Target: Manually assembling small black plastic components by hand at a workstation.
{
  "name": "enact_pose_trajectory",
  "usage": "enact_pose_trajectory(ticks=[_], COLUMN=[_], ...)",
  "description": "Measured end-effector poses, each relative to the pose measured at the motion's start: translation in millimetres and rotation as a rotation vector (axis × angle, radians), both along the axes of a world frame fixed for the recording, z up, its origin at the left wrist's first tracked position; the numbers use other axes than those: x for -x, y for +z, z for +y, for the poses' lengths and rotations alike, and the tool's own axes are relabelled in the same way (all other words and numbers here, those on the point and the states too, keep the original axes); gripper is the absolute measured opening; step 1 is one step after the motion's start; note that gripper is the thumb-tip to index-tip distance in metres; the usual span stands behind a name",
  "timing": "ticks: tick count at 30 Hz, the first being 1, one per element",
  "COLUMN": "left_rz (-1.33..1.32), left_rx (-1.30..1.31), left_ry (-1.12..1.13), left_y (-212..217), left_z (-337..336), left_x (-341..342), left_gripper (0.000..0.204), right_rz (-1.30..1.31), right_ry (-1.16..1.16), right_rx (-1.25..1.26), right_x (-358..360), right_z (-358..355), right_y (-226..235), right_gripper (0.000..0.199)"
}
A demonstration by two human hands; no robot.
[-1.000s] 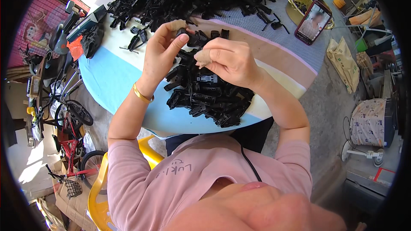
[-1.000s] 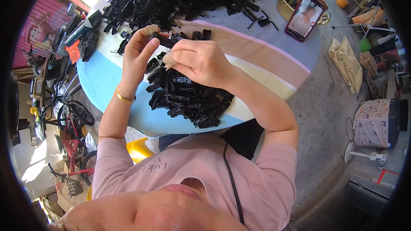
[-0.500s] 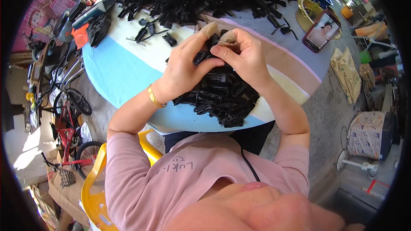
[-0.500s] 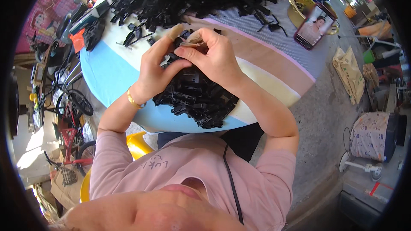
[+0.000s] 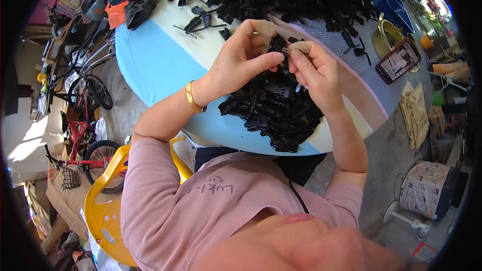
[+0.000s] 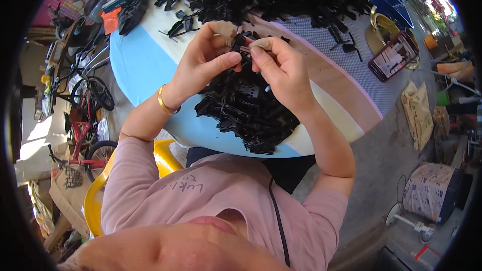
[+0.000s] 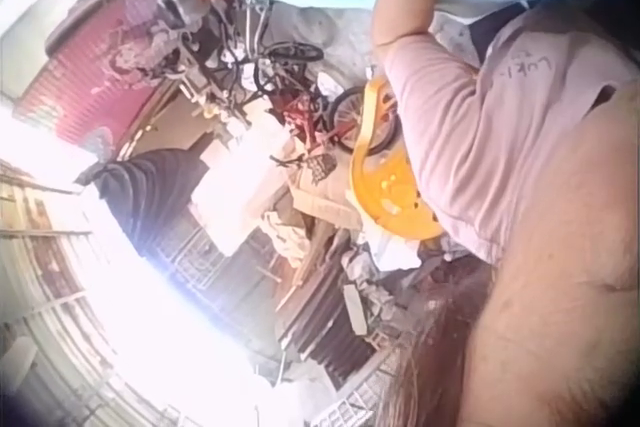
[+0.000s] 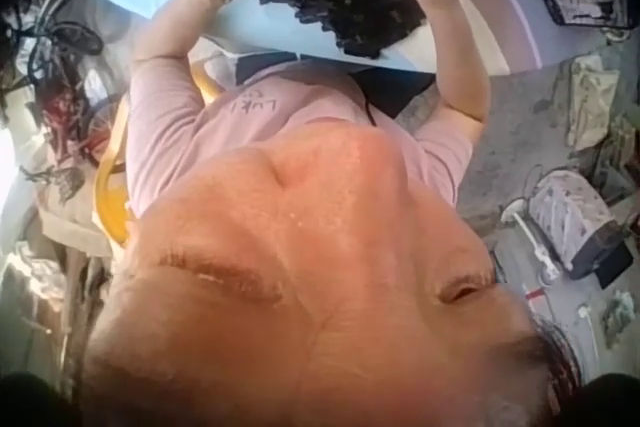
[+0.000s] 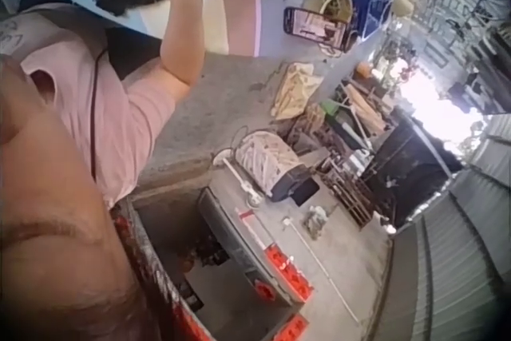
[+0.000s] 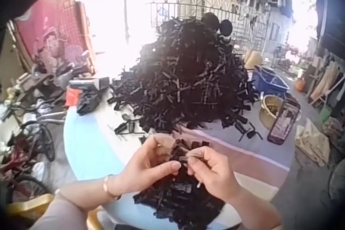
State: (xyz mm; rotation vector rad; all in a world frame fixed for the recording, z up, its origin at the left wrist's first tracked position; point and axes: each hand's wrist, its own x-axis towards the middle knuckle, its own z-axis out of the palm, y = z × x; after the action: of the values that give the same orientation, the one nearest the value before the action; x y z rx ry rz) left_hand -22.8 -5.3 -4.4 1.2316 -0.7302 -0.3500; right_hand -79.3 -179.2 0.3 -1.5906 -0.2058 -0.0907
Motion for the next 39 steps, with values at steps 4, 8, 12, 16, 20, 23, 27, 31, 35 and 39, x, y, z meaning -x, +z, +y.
enact_pose_trajectory(ticks=[4,8,12,16,20,23,27,31,35,39], left_rz=[0.007,-0.154,-0.252,-0.234,-0.306,-0.378,-0.83,-0.905,-0.438,0.224], left_rx=[0.018,-0.051,-0.086,-0.087,-0.08,-0.123,-0.324,-0.285,0.005,0.29], left_ry=[0.014,0.088,0.142,0.169,0.209,0.274,0.379,0.383,0.173,-0.046], left_y=[-0.3,-3.7,-4.9,-5.5,-5.4,-6.5,-7.8,-3.7,-2.7,15.8], left_z=[-0.7,-1.1,-1.8,-2.0,-2.3,-1.4,2.4,1.5,-5.2,1.9], left_x=[0.7,5.7,8.3,11.1,12.1,13.0,10.7,11.0,5.9,-0.9], left_gripper=[0.031,0.028,0.025,0.025,0.023,0.018,0.021,0.02,0.026,0.029], right_rz=[0.011,-0.065,-0.103,-0.159,-0.179,-0.131,0.009,0.042,-0.244,-0.461], right_ry=[-0.019,-0.019,-0.025,-0.034,-0.048,-0.039,0.001,-0.011,-0.068,-0.172], right_rx=[-0.016,0.061,0.121,0.161,0.217,0.194,0.119,0.142,0.1,0.375], right_x=[1.1,1.4,1.8,3.0,6.1,6.4,5.6,5.0,-0.7,2.9], right_z=[2.5,6.3,6.1,4.7,7.8,8.9,7.4,8.0,4.7,-4.1], right_y=[0.5,-1.9,-1.3,0.7,5.0,4.9,5.8,7.3,0.4,10.3], right_gripper=[0.014,0.013,0.012,0.011,0.01,0.01,0.01,0.01,0.011,0.022])
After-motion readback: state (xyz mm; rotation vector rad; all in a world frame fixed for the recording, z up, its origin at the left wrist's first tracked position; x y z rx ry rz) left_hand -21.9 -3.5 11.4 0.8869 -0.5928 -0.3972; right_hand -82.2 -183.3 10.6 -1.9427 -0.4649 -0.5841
